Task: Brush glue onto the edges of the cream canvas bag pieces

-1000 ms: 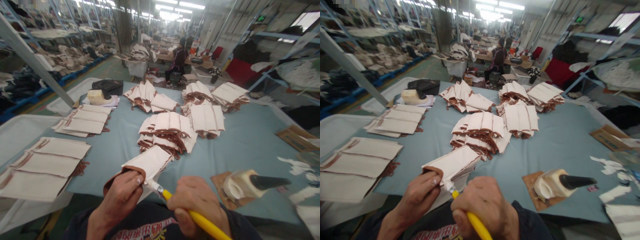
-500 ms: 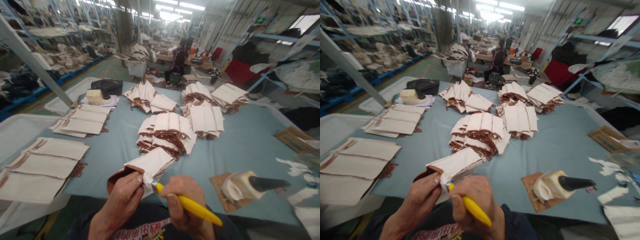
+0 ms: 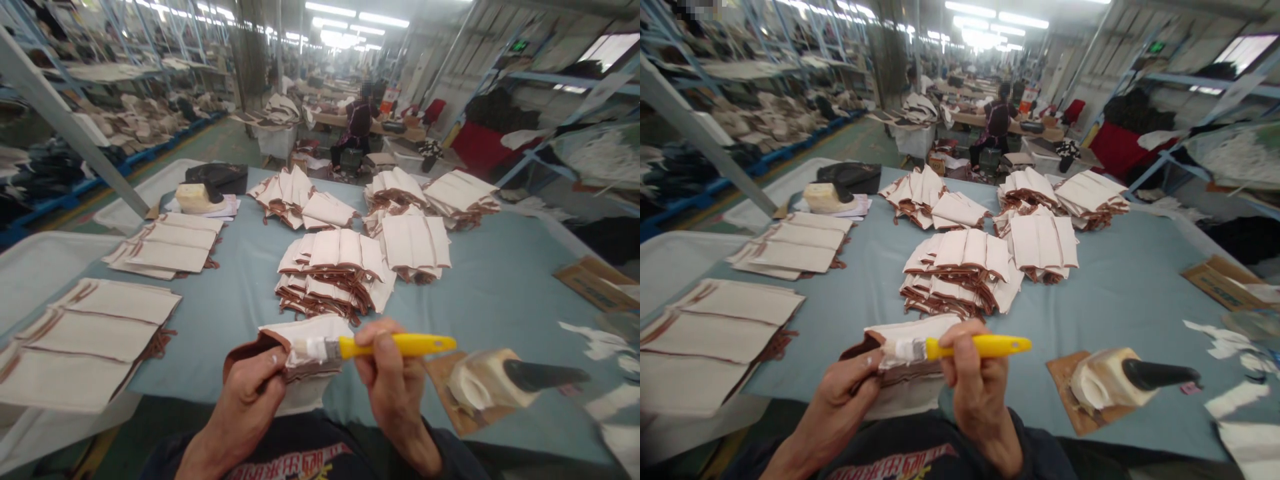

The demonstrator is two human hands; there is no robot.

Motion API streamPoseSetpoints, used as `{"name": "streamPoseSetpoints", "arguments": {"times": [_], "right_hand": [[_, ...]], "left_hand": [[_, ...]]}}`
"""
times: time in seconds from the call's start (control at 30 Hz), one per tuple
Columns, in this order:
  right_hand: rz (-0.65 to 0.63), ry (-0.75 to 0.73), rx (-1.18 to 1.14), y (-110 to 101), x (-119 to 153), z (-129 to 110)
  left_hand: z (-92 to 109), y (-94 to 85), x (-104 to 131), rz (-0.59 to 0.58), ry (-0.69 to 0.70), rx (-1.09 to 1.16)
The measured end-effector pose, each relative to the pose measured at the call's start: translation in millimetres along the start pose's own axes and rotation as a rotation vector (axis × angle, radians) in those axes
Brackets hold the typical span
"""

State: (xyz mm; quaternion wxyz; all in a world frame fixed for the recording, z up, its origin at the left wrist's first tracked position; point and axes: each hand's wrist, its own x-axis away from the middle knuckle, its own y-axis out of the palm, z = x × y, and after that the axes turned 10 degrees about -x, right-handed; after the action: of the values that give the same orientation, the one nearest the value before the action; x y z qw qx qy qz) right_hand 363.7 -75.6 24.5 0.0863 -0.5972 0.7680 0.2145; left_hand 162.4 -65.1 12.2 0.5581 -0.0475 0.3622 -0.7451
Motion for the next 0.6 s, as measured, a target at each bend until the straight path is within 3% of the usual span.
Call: {"name": "streamPoseSetpoints", "arguments": {"times": [0.07,0.2,0.27,0.37,0.53,0.6], "right_hand": [[0.012,-0.026,0.025,-5.3,-16.7,14.9],[-0.285,-0.021,0.242,-7.6,-39.2,50.3],[-0.371,0.001,0.252,-3.9,-39.3,63.6],[-0.346,0.027,0.206,2.7,-33.5,74.2],[-0.242,-0.094,0.250,6.2,-29.1,76.7],[-0.190,-0.155,0.260,5.1,-26.7,73.8]], "left_hand": [[1.3,0.4,-0.8,-0.023,0.000,0.075],[2.8,4.1,-1.3,-0.072,-0.006,0.221],[2.7,4.9,0.5,-0.121,-0.013,0.277],[2.0,2.2,6.0,-0.202,-0.049,0.346],[-1.8,-8.1,11.6,-0.370,-0.404,0.731],[-2.9,-12.5,6.5,-0.387,-0.486,0.890]]}}
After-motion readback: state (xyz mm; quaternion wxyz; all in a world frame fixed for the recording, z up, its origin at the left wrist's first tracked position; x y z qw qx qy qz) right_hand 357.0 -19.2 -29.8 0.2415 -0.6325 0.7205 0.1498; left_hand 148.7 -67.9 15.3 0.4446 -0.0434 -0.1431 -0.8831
